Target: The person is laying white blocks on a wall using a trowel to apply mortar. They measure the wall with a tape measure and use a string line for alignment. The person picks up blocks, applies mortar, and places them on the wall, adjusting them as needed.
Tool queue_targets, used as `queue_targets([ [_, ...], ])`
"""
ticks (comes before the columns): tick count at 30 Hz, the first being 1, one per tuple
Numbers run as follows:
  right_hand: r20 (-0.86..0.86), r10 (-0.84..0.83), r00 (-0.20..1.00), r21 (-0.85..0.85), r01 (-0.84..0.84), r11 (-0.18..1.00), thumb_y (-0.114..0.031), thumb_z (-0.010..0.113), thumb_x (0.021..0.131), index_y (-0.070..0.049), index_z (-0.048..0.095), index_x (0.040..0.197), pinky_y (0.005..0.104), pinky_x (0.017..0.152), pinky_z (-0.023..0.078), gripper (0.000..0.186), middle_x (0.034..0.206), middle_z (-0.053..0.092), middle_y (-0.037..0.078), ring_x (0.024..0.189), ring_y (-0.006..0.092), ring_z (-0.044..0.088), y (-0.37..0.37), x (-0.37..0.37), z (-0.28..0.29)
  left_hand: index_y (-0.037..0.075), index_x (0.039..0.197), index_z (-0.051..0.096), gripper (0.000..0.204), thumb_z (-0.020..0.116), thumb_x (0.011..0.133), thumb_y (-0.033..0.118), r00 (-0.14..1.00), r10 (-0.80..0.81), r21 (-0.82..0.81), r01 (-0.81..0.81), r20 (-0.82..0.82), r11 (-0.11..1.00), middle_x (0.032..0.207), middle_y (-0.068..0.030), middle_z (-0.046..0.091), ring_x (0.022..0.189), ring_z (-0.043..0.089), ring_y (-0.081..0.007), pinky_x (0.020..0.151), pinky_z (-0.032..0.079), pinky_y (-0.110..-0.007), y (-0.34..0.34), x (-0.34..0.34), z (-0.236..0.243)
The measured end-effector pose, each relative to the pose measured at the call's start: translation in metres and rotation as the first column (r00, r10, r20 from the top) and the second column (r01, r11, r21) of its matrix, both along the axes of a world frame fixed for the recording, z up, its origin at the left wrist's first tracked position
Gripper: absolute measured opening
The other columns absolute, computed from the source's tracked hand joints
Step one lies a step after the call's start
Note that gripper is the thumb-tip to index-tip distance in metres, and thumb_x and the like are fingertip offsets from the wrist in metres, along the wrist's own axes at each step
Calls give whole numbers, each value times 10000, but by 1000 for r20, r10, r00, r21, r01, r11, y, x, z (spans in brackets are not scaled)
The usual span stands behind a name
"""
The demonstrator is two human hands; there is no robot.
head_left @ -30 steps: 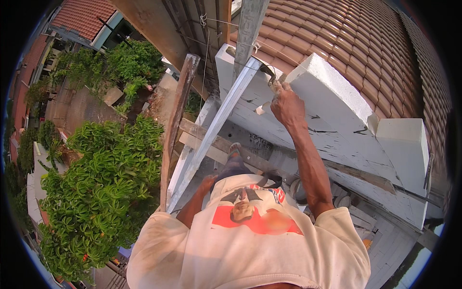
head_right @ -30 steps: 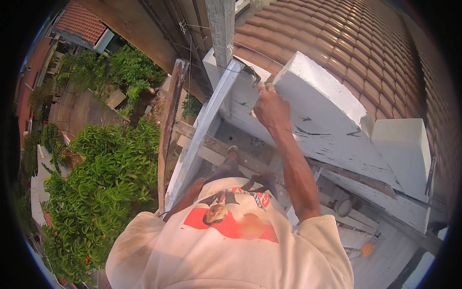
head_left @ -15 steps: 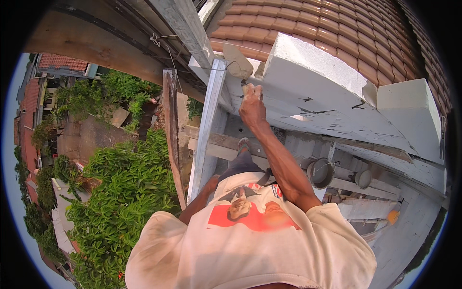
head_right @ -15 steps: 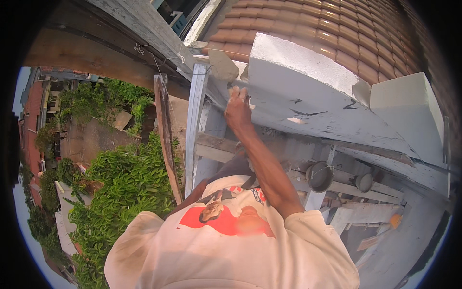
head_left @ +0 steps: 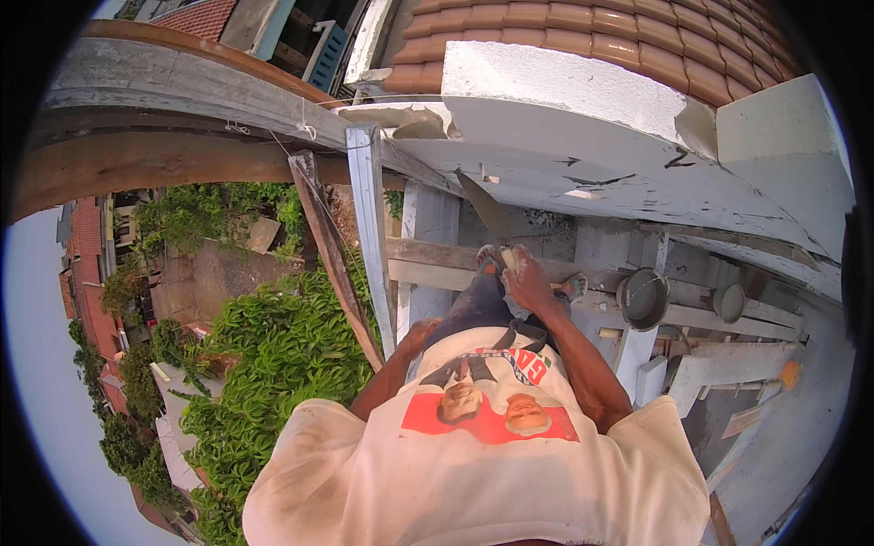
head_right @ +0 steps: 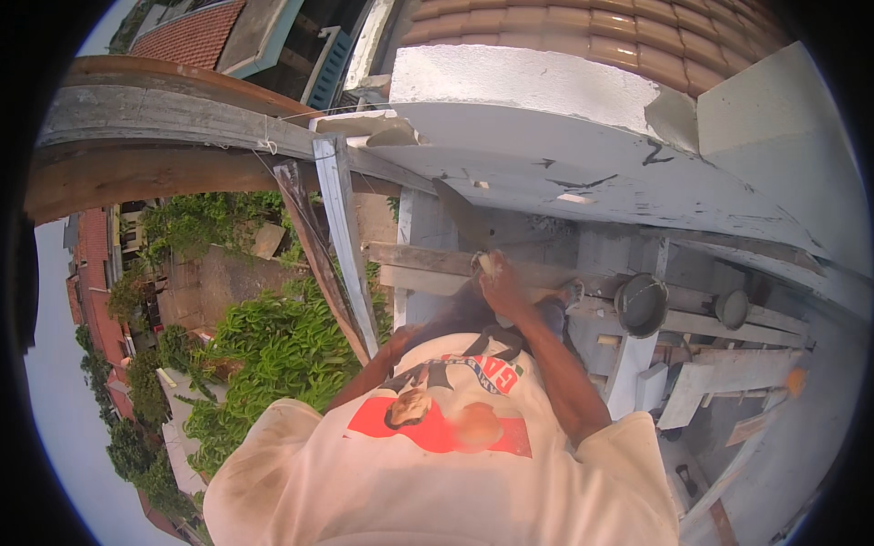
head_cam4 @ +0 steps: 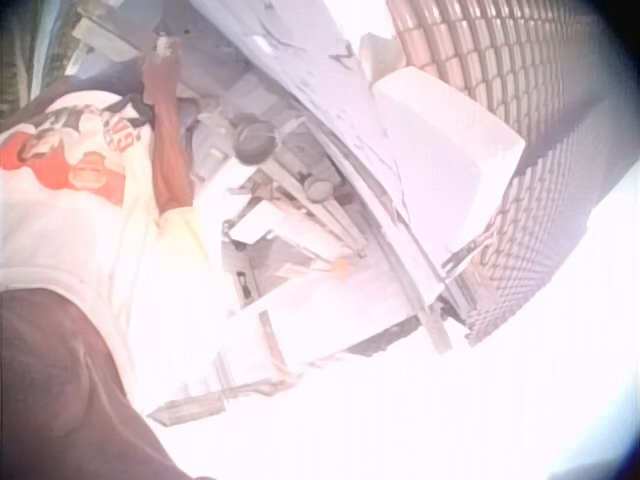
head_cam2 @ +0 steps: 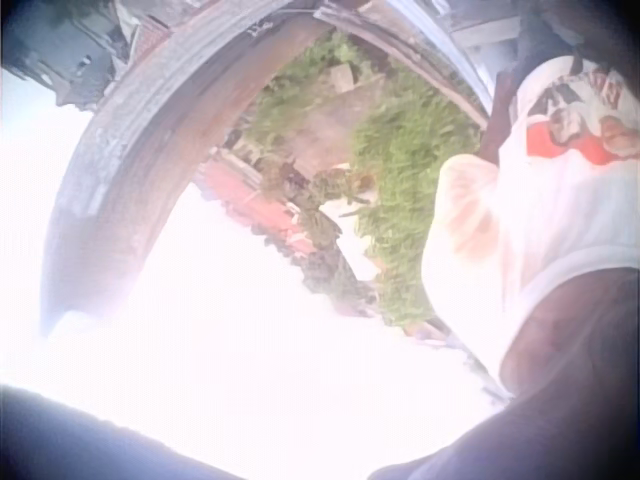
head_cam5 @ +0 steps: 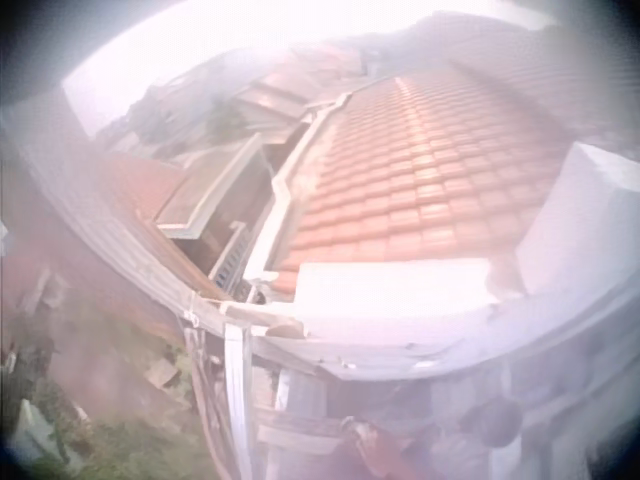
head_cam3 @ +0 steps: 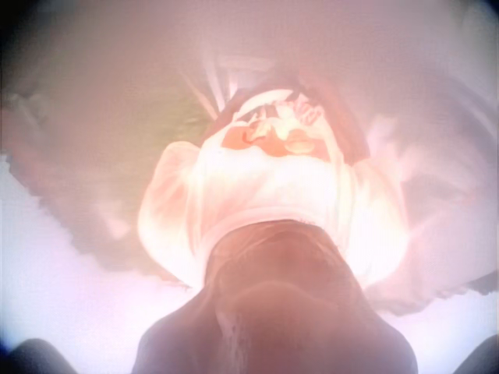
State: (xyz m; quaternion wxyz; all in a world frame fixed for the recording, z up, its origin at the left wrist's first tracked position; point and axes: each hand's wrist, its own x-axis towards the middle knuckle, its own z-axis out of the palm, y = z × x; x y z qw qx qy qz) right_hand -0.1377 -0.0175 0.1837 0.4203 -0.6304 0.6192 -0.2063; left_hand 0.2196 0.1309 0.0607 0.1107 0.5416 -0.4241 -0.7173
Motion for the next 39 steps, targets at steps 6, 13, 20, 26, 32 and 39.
queue_targets([
  [6, -78, -340, 937, 180, 348, 920, -303, 651, 948, -11, 611, 1203, 533, 867, 525, 389, 1078, 661, 317, 1013, 509, 644, 124, -118, -91, -64, 1291, 639, 692, 519, 1022, 562, 985, -95, 369, 35, 147, 929, 1237, -175, 683, 1082, 642, -254, 972, 485, -381, -89, -65, 59],
  [13, -573, -473, 670, 58, 608, 791, -290, 581, 1027, -83, 657, 1055, 462, 635, 493, 222, 888, 639, 180, 756, 339, 658, 335, -207, -234, -67, 1307, 619, 734, 636, 963, 581, 685, -719, 575, 545, 115, 611, 1259, -157, 678, 1077, 647, -203, 923, 516, -332, -161, -191, 66],
  [20, -526, -811, 257, 359, 931, 63, -393, 623, 977, -36, 685, 1129, 494, 751, 544, 393, 946, 696, 229, 918, 431, 686, 377, -269, -280, -104, 1543, 321, 1049, 801, 839, 509, 235, -939, 331, 891, 252, 312, 1514, -312, 466, 1426, 462, -367, 1161, 386, -408, -155, -292, 23],
  [26, -489, -847, 208, 457, 888, -45, -390, 652, 921, 23, 709, 1067, 529, 891, 558, 441, 1055, 721, 292, 1019, 462, 698, 380, -396, -355, 23, 1640, 77, 1168, 771, 853, 536, -151, -878, 540, 831, 454, 136, 1585, -409, 251, 1499, 252, -530, 1228, 255, -533, -112, -369, 9],
  [32, -579, -808, 112, 427, 885, -183, -261, 605, 932, -6, 704, 1148, 513, 903, 580, 348, 1141, 711, 276, 1045, 422, 712, 352, -503, -430, 50, 1628, -68, 1249, 721, 861, 640, -335, -747, 668, 719, 575, 192, 1513, -448, 297, 1384, 362, -619, 1159, 326, -619, -86, -354, -57],
  [39, -537, -725, 432, 463, 869, 174, -285, 536, 943, 11, 726, 1051, 509, 903, 576, 368, 1022, 725, 288, 996, 445, 711, 324, -519, -527, 8, 1618, -45, 1249, 711, 858, 648, -410, -696, 696, 695, 589, 180, 1480, -406, 334, 1302, 445, -595, 1082, 391, -629, -67, -346, -61],
])
